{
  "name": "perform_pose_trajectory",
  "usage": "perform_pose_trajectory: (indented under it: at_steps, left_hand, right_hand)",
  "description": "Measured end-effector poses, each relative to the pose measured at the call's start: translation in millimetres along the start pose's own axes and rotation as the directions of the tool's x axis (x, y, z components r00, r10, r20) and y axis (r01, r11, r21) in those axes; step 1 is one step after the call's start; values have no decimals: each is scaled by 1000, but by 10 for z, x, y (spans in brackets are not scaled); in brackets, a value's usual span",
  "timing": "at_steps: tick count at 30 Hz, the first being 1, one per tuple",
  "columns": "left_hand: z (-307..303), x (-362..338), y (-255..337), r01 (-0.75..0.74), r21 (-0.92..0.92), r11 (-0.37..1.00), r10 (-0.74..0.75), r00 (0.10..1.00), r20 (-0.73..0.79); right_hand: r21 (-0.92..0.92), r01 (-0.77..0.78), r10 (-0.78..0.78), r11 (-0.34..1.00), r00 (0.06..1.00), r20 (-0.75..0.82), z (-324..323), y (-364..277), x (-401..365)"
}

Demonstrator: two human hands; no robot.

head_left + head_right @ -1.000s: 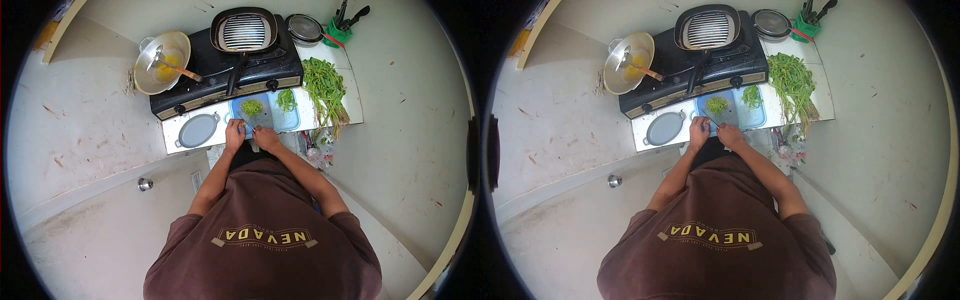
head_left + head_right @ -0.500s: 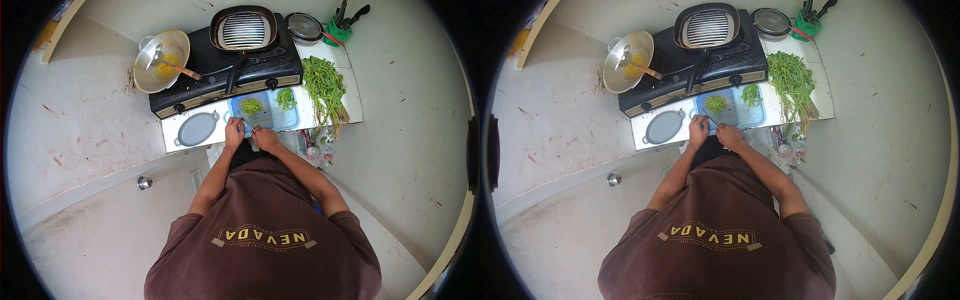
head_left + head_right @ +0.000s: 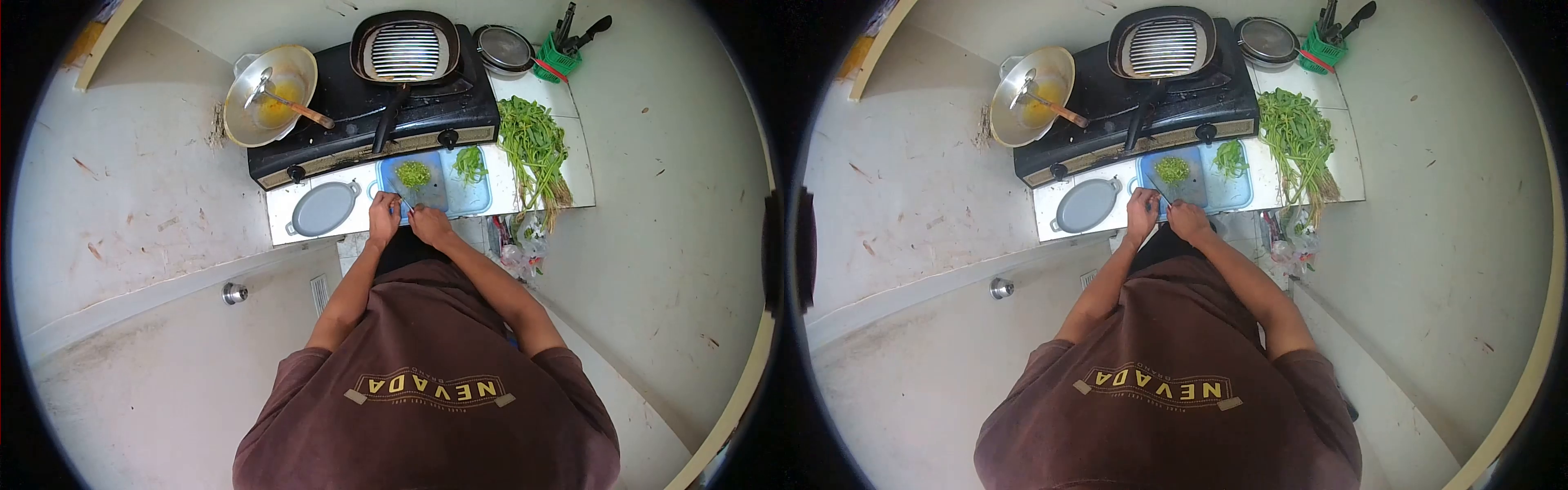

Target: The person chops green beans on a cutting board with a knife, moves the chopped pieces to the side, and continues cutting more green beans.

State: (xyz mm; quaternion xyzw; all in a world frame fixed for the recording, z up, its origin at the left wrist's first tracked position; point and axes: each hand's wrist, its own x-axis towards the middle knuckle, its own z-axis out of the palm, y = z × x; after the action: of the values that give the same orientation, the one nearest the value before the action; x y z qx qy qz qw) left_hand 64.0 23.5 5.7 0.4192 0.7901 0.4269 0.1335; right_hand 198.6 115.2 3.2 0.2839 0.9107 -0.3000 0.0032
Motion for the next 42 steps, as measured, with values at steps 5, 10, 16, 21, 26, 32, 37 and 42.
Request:
perform_pose_trajectory:
  at_steps: [5, 10, 16, 21, 26, 32, 37, 42]
  left_hand:
    - [-32, -7, 57, -17, -22, 1000, 17, 1000, 4]
    - [-32, -10, -21, -18, -22, 1000, 19, 999, 38]
    - [-94, 21, -81, -68, 8, 998, 67, 993, 100]
    - [-123, 81, -167, -72, -112, 991, 89, 984, 156]
    - [-209, 148, -225, -116, -75, 990, 131, 959, 249]
    - [-221, 200, -214, -36, -152, 988, 78, 957, 279]
    - [-210, 233, -265, -90, -163, 983, 130, 957, 260]
    - [-202, 224, -265, -61, -190, 980, 108, 962, 251]
  right_hand:
    - [-30, -85, 87, 996, 994, 68, -48, -7, -135]
    - [1, -60, 60, 998, 998, 9, -48, -77, -81]
    - [-22, -79, 80, 997, 997, 19, -10, -85, -32]
    - [-75, -83, 89, 994, 993, 83, -170, 68, -225]
    - [-102, -120, 132, 988, 984, 122, -308, 159, -97]
    - [-71, -132, 138, 989, 986, 92, -150, -29, -154]
    - [-9, -219, 219, 976, 972, 84, -52, -124, -177]
    - [-7, -244, 244, 970, 968, 61, -18, -173, -227]
